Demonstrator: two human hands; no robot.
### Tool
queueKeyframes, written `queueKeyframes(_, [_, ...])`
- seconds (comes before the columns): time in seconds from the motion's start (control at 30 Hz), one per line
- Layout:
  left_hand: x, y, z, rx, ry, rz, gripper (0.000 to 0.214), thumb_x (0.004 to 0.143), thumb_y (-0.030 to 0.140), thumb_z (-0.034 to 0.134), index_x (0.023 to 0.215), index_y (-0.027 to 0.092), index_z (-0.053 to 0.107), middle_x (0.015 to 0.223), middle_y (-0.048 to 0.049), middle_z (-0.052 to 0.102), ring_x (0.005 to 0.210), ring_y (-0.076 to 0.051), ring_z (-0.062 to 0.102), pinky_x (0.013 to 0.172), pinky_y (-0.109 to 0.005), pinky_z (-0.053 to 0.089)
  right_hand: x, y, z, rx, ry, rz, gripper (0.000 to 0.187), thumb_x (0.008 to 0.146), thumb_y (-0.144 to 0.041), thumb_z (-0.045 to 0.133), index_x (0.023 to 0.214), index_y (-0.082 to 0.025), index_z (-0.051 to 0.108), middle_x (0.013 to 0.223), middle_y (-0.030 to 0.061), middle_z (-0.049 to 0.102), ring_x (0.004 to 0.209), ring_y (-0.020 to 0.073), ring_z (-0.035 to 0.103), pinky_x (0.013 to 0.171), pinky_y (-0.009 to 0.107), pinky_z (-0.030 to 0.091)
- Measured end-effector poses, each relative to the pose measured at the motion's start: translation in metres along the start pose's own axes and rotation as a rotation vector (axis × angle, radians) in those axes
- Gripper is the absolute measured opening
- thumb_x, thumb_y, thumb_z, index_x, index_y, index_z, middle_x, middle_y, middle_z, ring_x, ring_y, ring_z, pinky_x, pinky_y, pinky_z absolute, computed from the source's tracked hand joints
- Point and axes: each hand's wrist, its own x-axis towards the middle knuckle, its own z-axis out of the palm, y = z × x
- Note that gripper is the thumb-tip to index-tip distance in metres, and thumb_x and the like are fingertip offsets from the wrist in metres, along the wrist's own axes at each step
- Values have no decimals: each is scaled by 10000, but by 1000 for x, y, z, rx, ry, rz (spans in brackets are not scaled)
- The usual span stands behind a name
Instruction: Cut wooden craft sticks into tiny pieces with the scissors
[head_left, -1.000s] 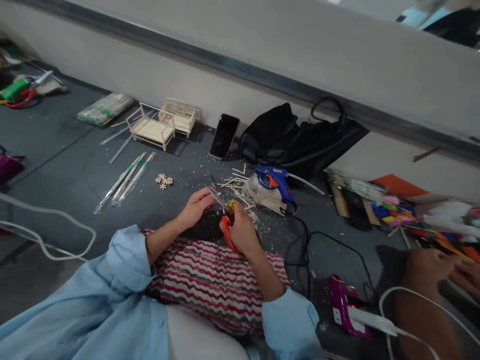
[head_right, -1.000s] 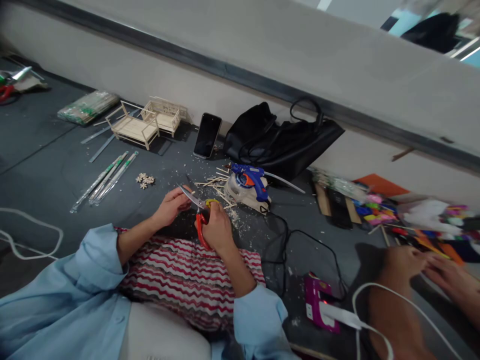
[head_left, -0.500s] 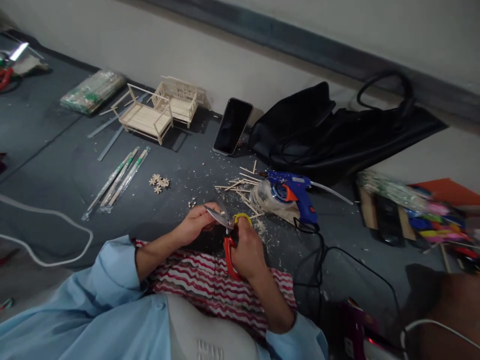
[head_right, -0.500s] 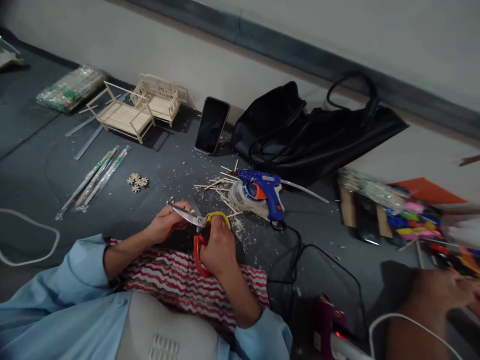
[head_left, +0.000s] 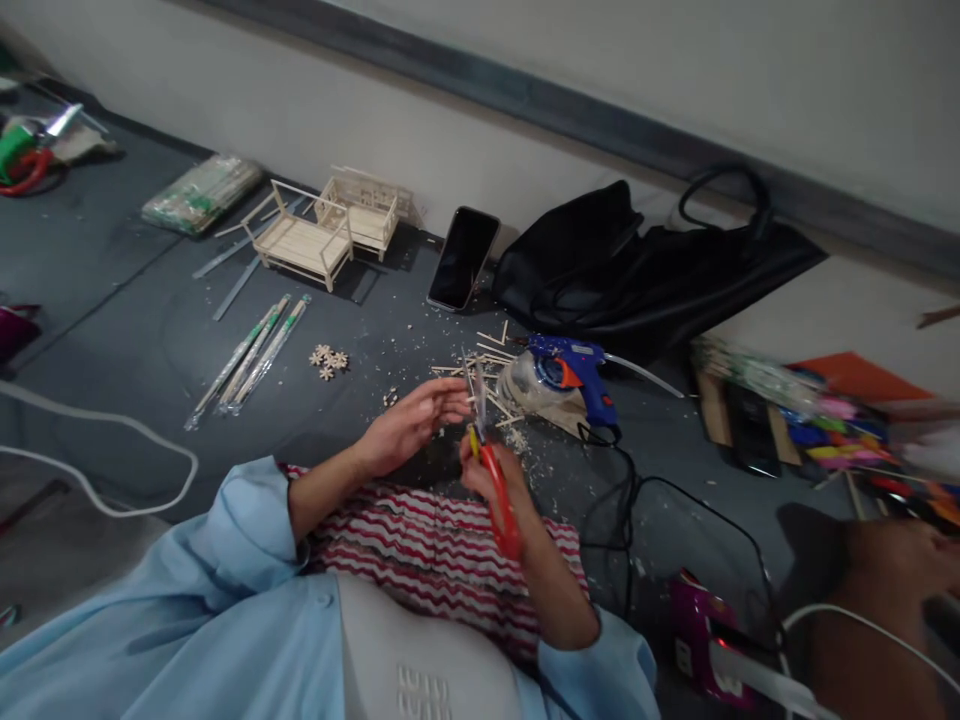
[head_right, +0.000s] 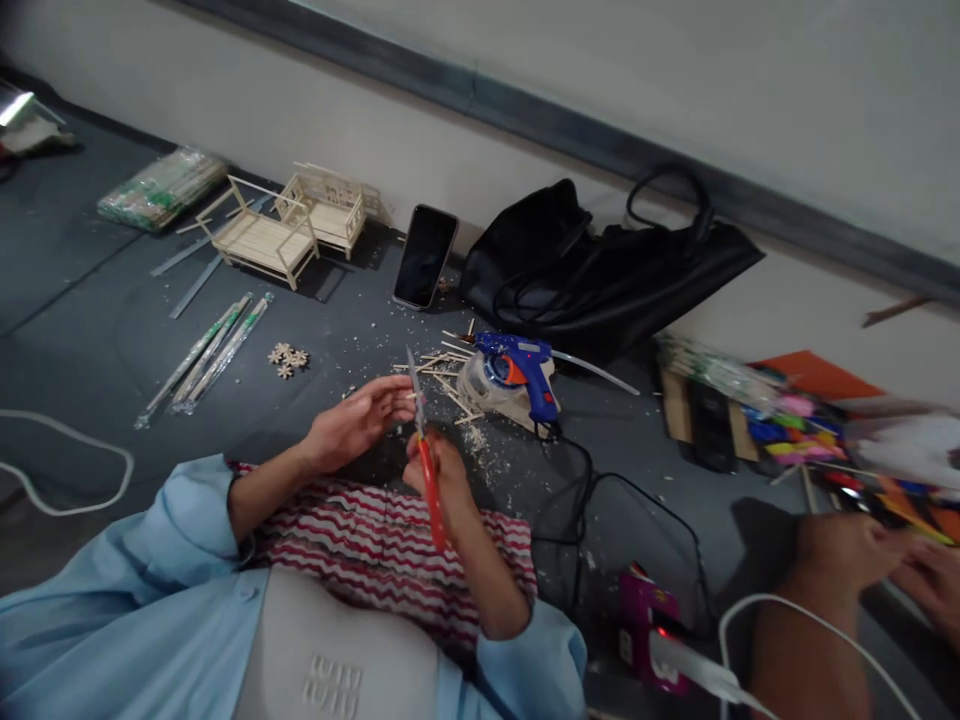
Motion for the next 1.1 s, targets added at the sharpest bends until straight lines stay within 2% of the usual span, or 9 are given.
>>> queueKeyframes(0.1, [-8,3,14,-81,-28,-14,504,708,515,729,1050,156,641,971,-87,668,912,-180,630,844,-288,489,-20,-6,10,559,-305,136,202,559,-259,494,756,-215,477,650,-48,378,535,91,317,513,248,313])
queueKeyframes(0.23, [-26,0,25,-110,39,-146,478,689,443,780,1041,175,598,873,-49,668,753,-156,657,726,-279,518,-51,3,31,834,-420,250,220,558,-245,511,776,-214,493,671,-37,419,566,101,368,543,259,363])
queueKeyframes(0.37, [-45,-10,23,-122,106,-325,382,699,357,794,952,168,578,783,-20,654,672,-131,650,655,-246,514,-69,28,46,867,-372,298,266,553,-232,528,817,-204,516,686,-16,494,602,119,438,557,254,357])
queueKeyframes(0.47, [-53,-18,16,-163,93,-416,343,702,376,789,846,129,600,732,-38,659,631,-119,639,619,-219,509,-71,39,49,926,-422,333,288,538,-237,540,822,-198,525,693,-8,512,638,132,471,595,262,372])
queueKeyframes(0.63, [-57,-23,8,-191,149,-498,315,708,364,785,782,97,635,738,-81,703,631,-134,673,604,-206,529,-67,33,44,874,-497,398,308,532,-252,610,828,-187,559,710,-7,538,677,134,508,637,264,363])
queueKeyframes(0.8, [-57,-25,4,-185,150,-549,320,733,398,751,817,117,623,733,-80,714,499,-127,636,365,-167,410,-67,26,41,753,-470,414,365,536,-259,677,882,-179,592,738,-19,526,654,103,447,595,241,305])
queueKeyframes(0.87, [-57,-26,5,-195,188,-544,313,732,395,751,825,130,613,744,-72,717,522,-132,648,393,-175,447,-67,30,43,781,-432,439,328,540,-249,663,850,-179,581,705,-33,479,616,87,394,562,235,268])
queueKeyframes(0.97, [-58,-27,6,-199,249,-506,313,719,383,767,825,133,611,752,-65,715,621,-139,678,559,-211,544,-65,42,49,852,-404,475,269,505,-179,619,759,-186,532,690,-48,415,594,68,337,530,221,227])
queueKeyframes(1.1, [-60,-27,6,-182,262,-462,308,741,395,748,826,135,606,743,-60,705,622,-124,659,593,-206,531,-63,55,57,893,-426,458,229,509,-182,600,701,-201,476,633,-69,359,531,54,274,482,213,185])
